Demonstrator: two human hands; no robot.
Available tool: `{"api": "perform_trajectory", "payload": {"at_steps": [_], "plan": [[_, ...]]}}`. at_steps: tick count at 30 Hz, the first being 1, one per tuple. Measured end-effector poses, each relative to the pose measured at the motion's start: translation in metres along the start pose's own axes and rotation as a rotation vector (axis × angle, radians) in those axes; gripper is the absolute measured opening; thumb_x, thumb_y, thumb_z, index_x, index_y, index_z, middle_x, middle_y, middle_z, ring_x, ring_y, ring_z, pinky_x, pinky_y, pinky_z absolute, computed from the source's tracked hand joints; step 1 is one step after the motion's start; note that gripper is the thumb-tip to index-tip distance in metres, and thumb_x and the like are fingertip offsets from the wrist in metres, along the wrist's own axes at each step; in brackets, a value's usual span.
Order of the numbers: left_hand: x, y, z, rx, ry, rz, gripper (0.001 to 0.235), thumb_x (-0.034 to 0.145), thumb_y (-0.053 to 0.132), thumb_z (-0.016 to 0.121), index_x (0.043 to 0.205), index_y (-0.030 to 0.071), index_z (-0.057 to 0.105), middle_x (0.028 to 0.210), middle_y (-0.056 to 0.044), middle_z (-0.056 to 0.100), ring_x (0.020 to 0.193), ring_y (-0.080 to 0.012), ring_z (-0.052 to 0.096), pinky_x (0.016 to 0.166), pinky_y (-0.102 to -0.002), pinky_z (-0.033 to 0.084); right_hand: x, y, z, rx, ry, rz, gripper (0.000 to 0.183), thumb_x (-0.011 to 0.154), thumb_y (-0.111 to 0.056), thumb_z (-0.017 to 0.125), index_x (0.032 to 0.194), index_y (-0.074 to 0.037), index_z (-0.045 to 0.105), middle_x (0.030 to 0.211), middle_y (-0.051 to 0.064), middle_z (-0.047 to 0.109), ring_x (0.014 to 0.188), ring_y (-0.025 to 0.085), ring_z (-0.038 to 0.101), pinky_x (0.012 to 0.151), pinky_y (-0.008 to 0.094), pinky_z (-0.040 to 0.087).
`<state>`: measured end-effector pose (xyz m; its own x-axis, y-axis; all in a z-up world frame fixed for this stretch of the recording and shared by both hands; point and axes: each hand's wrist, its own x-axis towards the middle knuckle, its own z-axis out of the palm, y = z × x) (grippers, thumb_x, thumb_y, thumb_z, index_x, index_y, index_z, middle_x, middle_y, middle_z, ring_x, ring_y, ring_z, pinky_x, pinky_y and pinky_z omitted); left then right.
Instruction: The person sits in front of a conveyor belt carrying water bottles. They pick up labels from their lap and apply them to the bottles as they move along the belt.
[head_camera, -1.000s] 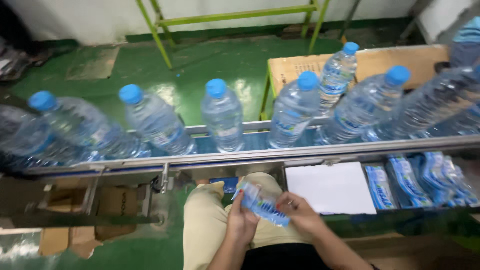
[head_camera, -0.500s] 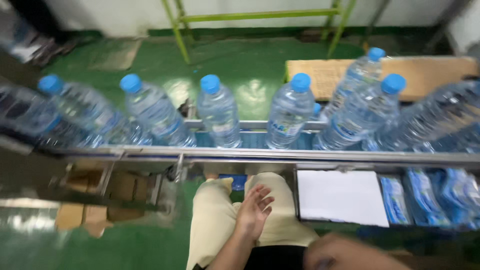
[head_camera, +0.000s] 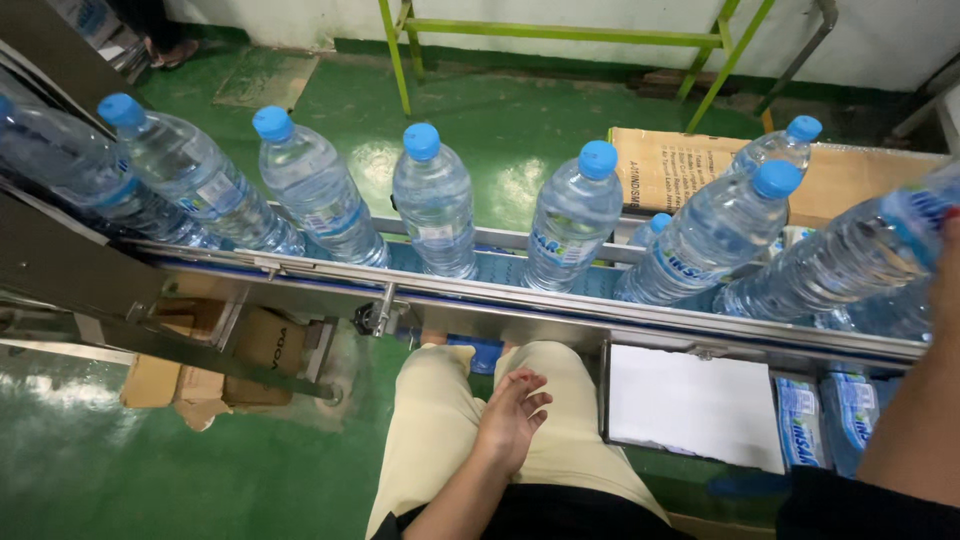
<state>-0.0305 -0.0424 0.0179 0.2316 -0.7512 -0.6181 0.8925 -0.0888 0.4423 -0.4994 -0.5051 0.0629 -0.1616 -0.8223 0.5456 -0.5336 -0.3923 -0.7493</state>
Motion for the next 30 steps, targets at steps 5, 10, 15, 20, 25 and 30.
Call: {"api": "perform_trajectory", "payload": {"at_steps": [5,10,15,20,25,30], "plan": [[0.001,-0.001,-0.004,-0.011,-0.025,0.006,0.007,0.099,0.011,0.061,0.105,0.014,0.060,0.106,-0.011,0.071,0.083,-0.0244,0.066,0.068,-0.030,0.044,-0.075,-0.203,-0.001,-0.540,-0.015,0.070,0.062,0.117,-0.051,0.079,0.143,0.003,0.063,0.127,0.031,0.066,0.112,0.047,0.063,0.083,0.057,0.045],[0.002,-0.002,-0.005,0.017,-0.019,-0.011,0.008,0.099,0.012,0.060,0.107,0.013,0.060,0.105,-0.011,0.071,0.081,-0.0231,0.065,0.066,-0.029,0.045,-0.128,-0.329,0.011,-0.329,-0.120,-0.084,0.101,0.100,0.004,0.092,0.158,-0.015,0.012,0.159,0.037,0.041,0.136,0.057,0.052,0.104,0.060,0.046],[0.032,-0.025,-0.042,-0.055,-0.145,0.054,0.014,0.092,0.014,0.066,0.105,0.012,0.062,0.102,-0.012,0.069,0.080,-0.0253,0.063,0.062,-0.029,0.046,-0.128,-0.148,0.050,-0.334,0.099,-0.138,0.129,0.097,-0.030,0.108,0.161,-0.001,-0.001,0.173,0.023,0.012,0.164,0.031,0.013,0.136,0.043,0.014],[0.022,-0.015,-0.043,-0.001,-0.089,0.044,0.014,0.097,0.012,0.062,0.111,0.013,0.062,0.102,-0.013,0.070,0.079,-0.0244,0.065,0.067,-0.031,0.048,-0.140,-0.286,0.039,-0.084,0.033,-0.173,0.122,0.088,-0.016,0.099,0.162,-0.018,0.002,0.167,0.028,0.032,0.154,0.040,0.043,0.124,0.045,0.037],[0.018,-0.010,-0.036,0.019,-0.060,0.044,0.013,0.099,0.012,0.059,0.111,0.014,0.059,0.103,-0.014,0.067,0.082,-0.0246,0.062,0.068,-0.031,0.047,-0.150,-0.291,0.062,-0.002,-0.030,-0.136,0.133,0.085,-0.026,0.103,0.164,-0.019,-0.004,0.175,0.022,0.007,0.159,0.046,0.045,0.132,0.048,0.034],[0.011,-0.011,-0.034,0.049,-0.070,0.035,0.011,0.099,0.013,0.059,0.110,0.013,0.058,0.103,-0.013,0.067,0.080,-0.0235,0.062,0.068,-0.031,0.046,-0.141,-0.328,0.057,0.052,-0.143,-0.163,0.124,0.085,-0.018,0.098,0.163,-0.026,0.002,0.174,0.011,0.009,0.147,0.045,0.053,0.117,0.052,0.051]]}}
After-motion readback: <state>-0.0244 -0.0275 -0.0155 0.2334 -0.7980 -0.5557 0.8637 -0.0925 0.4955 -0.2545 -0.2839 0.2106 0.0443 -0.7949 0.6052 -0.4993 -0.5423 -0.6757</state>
